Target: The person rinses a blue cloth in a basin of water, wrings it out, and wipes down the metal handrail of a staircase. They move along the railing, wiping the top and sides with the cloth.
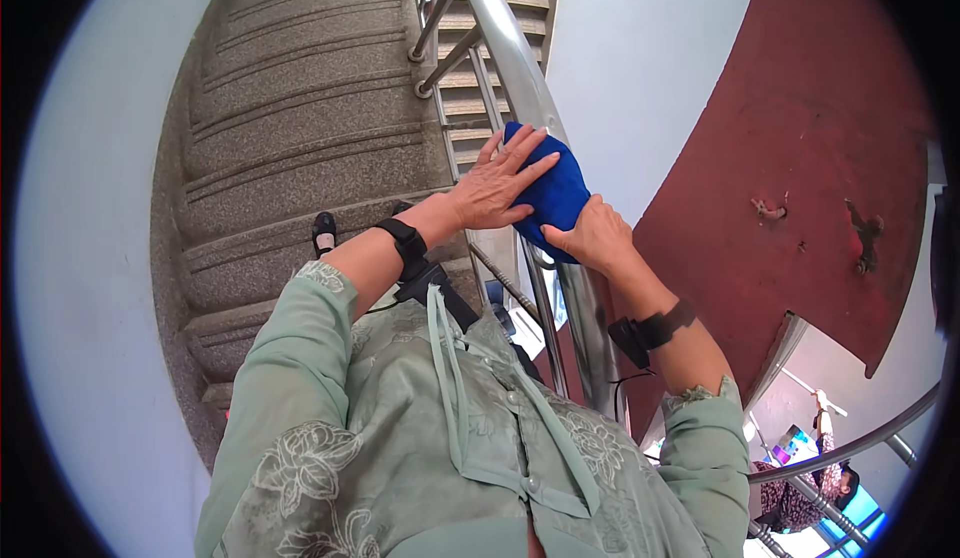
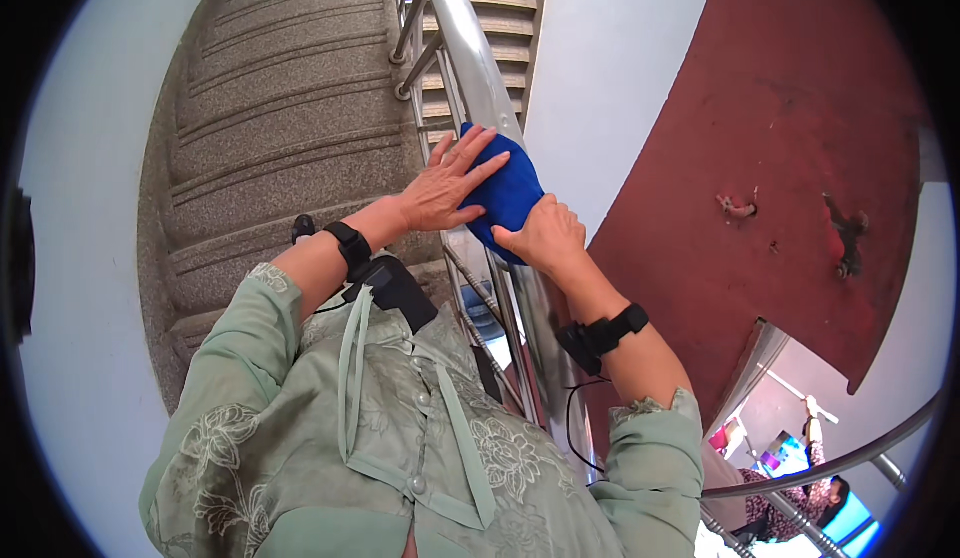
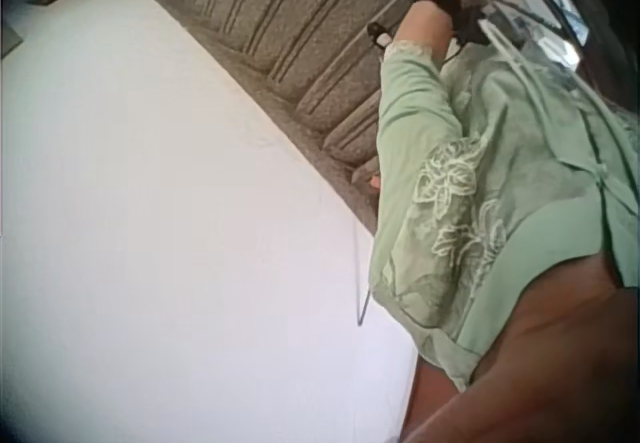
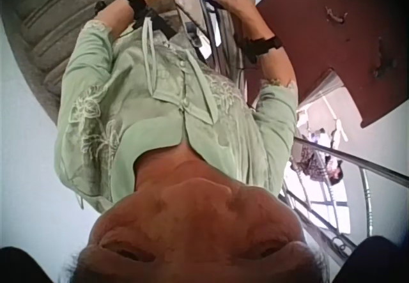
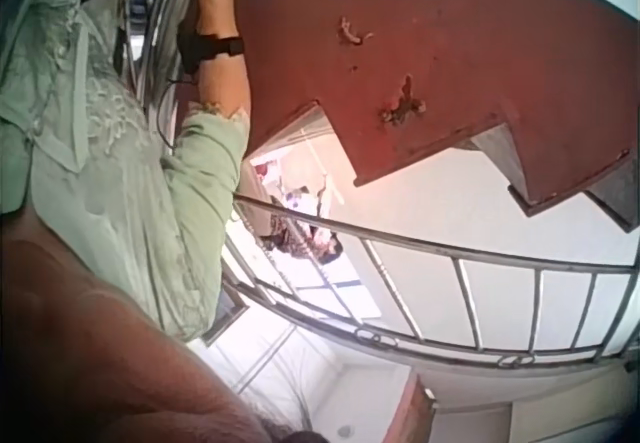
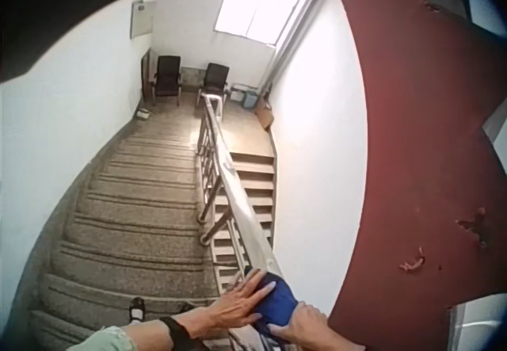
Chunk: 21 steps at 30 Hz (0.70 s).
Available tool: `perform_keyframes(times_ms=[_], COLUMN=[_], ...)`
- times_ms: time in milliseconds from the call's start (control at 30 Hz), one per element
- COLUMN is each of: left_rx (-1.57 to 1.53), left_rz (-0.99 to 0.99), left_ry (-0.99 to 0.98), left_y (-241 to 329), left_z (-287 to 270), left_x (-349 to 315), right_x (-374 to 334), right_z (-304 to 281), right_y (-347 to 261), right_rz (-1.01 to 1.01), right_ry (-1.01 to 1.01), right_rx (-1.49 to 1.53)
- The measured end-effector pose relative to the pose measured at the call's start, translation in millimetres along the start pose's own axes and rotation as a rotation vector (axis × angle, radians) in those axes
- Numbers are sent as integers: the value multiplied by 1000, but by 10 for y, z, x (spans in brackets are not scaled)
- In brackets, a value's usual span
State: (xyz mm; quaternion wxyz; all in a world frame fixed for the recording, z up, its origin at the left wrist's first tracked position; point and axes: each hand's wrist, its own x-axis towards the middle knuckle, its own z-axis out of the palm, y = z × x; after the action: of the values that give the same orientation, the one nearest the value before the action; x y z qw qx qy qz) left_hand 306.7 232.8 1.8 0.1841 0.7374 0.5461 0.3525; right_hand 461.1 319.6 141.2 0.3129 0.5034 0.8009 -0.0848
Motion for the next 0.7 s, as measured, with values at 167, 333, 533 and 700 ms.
perform_keyframes(times_ms=[167,333,533,700], left_rx=[-810,-1330,-879,-1052], left_rz=[-800,-1139,-1342,-1356], left_ry=[204,293,134,232], left_y=[432,570,246,-307], left_z=[298,365,328,386], left_x=[63,499,803,955], right_x=[164,235,524,947], right_z=[-63,-110,-136,-208], right_y=[-35,-102,-298,-453], right_rz=[-33,54,58,35], right_ry=[-79,-98,-63,-24], right_rx=[106,107,139,122])
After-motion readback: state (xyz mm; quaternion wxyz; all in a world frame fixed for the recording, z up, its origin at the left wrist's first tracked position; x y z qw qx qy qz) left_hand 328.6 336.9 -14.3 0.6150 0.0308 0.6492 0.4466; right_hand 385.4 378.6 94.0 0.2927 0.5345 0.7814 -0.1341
